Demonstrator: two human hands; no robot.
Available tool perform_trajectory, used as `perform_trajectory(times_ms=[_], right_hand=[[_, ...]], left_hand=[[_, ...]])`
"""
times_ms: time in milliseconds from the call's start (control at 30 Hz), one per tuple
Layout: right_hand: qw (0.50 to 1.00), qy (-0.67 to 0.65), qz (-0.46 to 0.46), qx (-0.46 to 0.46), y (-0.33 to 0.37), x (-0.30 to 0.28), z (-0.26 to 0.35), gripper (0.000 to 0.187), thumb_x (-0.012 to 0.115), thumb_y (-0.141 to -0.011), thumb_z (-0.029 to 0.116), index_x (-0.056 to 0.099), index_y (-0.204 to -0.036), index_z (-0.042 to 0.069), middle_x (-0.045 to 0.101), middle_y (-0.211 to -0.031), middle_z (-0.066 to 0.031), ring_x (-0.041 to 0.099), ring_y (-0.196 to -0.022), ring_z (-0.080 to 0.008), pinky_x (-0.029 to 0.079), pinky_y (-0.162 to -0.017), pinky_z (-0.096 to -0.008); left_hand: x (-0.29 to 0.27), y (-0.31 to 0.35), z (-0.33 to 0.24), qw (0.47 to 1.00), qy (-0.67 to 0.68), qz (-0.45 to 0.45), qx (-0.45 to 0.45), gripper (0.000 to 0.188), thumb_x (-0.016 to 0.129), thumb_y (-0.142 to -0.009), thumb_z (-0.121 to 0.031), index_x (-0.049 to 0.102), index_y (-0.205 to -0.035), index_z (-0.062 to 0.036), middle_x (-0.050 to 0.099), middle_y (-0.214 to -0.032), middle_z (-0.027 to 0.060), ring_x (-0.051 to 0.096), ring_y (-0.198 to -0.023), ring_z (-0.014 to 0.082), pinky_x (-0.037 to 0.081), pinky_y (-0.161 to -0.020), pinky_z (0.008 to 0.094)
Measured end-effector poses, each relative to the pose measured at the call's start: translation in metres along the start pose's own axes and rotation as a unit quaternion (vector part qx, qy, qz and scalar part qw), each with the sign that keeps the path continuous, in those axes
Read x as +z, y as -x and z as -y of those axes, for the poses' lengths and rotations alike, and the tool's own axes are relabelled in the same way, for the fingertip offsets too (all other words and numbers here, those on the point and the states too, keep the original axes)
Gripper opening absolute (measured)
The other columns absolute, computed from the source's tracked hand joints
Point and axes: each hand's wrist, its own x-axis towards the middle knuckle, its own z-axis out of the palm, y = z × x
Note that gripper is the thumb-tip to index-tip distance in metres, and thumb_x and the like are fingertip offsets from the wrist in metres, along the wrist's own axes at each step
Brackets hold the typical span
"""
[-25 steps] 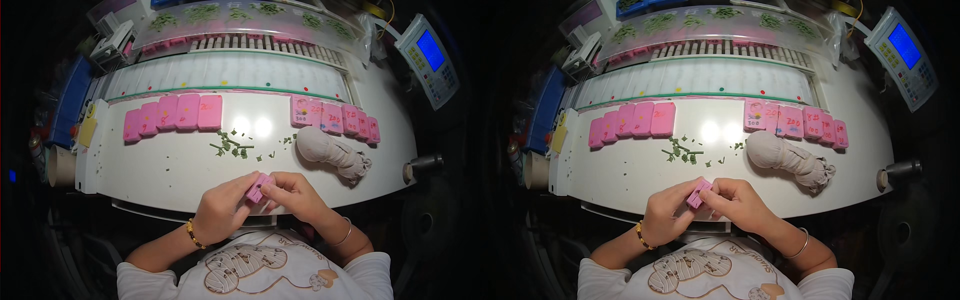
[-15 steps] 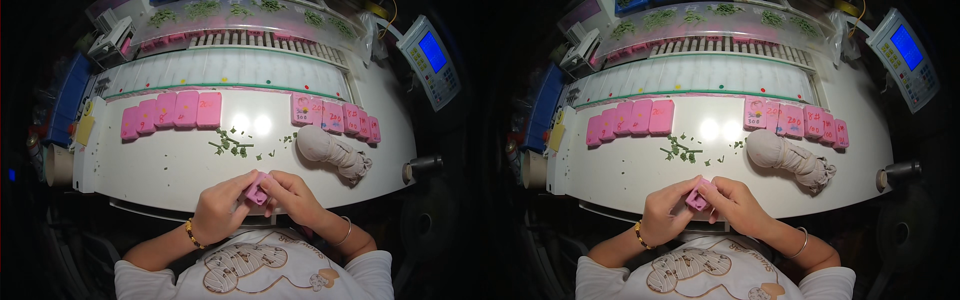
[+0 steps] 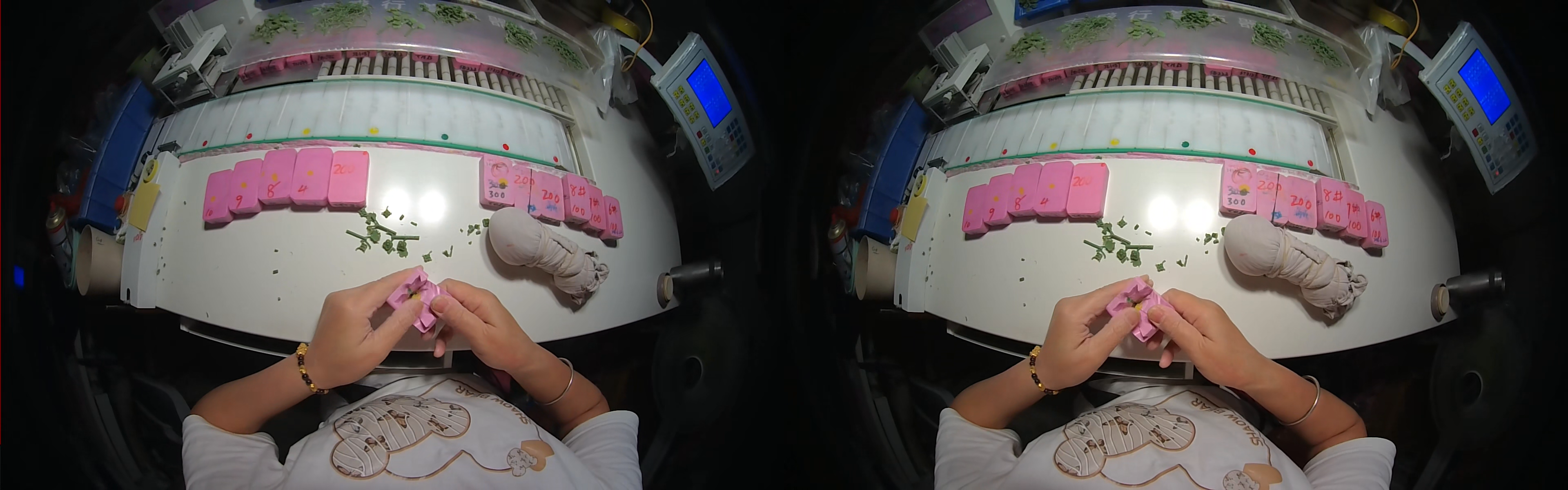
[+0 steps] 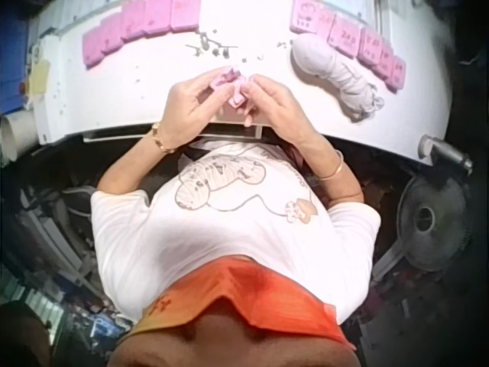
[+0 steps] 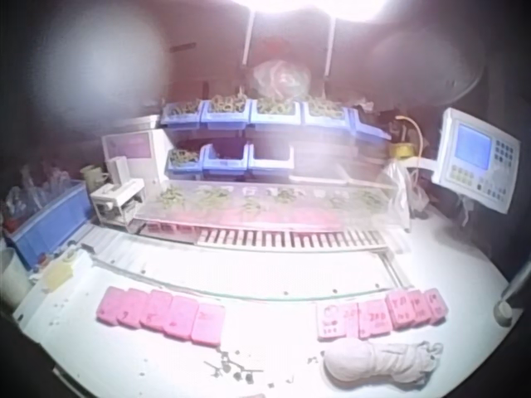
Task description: The recorder is assembling small decorative items by placing green foliage into pink molds and adding yellow components.
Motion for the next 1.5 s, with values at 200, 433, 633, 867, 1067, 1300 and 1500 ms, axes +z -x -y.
perform_trajectory(times_ms=[200, 433, 633, 867, 1067, 1300, 1500], right_hand=[[1.000, -0.001, 0.001, 0.015, 0.004, -0.003, -0.003, 0.030, 0.046, -0.102, 0.024, 0.057, -0.099, -0.003, 0.060, -0.088, -0.0063, 0.057, -0.068, -0.0095, 0.051, -0.060, -0.0227], [0.998, -0.039, 0.009, 0.056, 0.014, -0.008, -0.005, 0.029, 0.046, -0.101, 0.024, 0.056, -0.099, -0.003, 0.060, -0.087, -0.0059, 0.056, -0.067, -0.0091, 0.049, -0.062, -0.0231], [0.992, -0.103, 0.062, 0.024, 0.014, 0.004, 0.005, 0.026, 0.045, -0.101, 0.022, 0.056, -0.105, -0.001, 0.059, -0.088, -0.0050, 0.057, -0.072, -0.0095, 0.050, -0.065, -0.0228], [0.994, -0.006, 0.107, 0.032, 0.008, 0.032, -0.003, 0.025, 0.053, -0.099, 0.023, 0.060, -0.106, 0.000, 0.063, -0.087, -0.0036, 0.057, -0.075, -0.0093, 0.049, -0.066, -0.0248], [0.920, 0.269, -0.143, -0.245, -0.002, 0.015, 0.020, 0.013, 0.069, -0.085, 0.013, 0.064, -0.092, 0.003, 0.060, -0.079, -0.0089, 0.057, -0.064, -0.0144, 0.045, -0.054, -0.0268], [0.779, 0.421, -0.230, -0.404, -0.020, 0.015, 0.029, 0.028, 0.075, -0.073, 0.003, 0.066, -0.100, 0.005, 0.056, -0.091, -0.0079, 0.056, -0.072, -0.0195, 0.045, -0.056, -0.0281], [0.753, 0.445, -0.219, -0.433, -0.022, 0.013, 0.023, 0.026, 0.077, -0.069, 0.001, 0.067, -0.093, 0.006, 0.055, -0.088, -0.0072, 0.055, -0.070, -0.0218, 0.045, -0.059, -0.0318]], left_hand=[[0.001, -0.003, 0.004, 0.998, -0.063, -0.027, -0.010, 0.029, 0.053, -0.095, -0.007, 0.057, -0.119, 0.0089, 0.069, -0.094, 0.0104, 0.063, -0.086, 0.0094, 0.052, -0.075, 0.0259], [-0.019, -0.011, 0.027, 0.994, 0.025, -0.075, -0.075, 0.034, 0.044, -0.101, -0.019, 0.059, -0.113, 0.0097, 0.069, -0.098, 0.0136, 0.064, -0.091, 0.0123, 0.050, -0.082, 0.0267], [-0.004, -0.023, -0.004, 0.935, 0.322, -0.139, -0.050, 0.063, 0.036, -0.101, -0.047, 0.043, -0.130, 0.0082, 0.064, -0.108, 0.0199, 0.066, -0.090, 0.0223, 0.054, -0.083, 0.0337], [0.001, -0.033, -0.009, 0.864, 0.484, -0.094, -0.099, 0.067, 0.032, -0.098, -0.058, 0.047, -0.120, 0.0035, 0.059, -0.085, 0.0122, 0.057, -0.063, 0.0155, 0.051, -0.058, 0.0285], [0.003, -0.029, -0.007, 0.894, 0.423, -0.109, -0.102, 0.040, 0.038, -0.102, -0.042, 0.049, -0.097, -0.0040, 0.058, -0.082, 0.0097, 0.056, -0.059, 0.0150, 0.043, -0.048, 0.0245], [0.018, -0.031, -0.015, 0.879, 0.448, -0.134, -0.096, 0.021, 0.055, -0.095, -0.023, 0.050, -0.081, -0.0085, 0.058, -0.073, 0.0041, 0.056, -0.058, 0.0080, 0.043, -0.049, 0.0195], [0.017, -0.032, -0.010, 0.898, 0.405, -0.149, -0.083, 0.017, 0.049, -0.094, -0.018, 0.052, -0.082, -0.0066, 0.055, -0.074, 0.0014, 0.051, -0.062, 0.0066, 0.044, -0.053, 0.0213]])
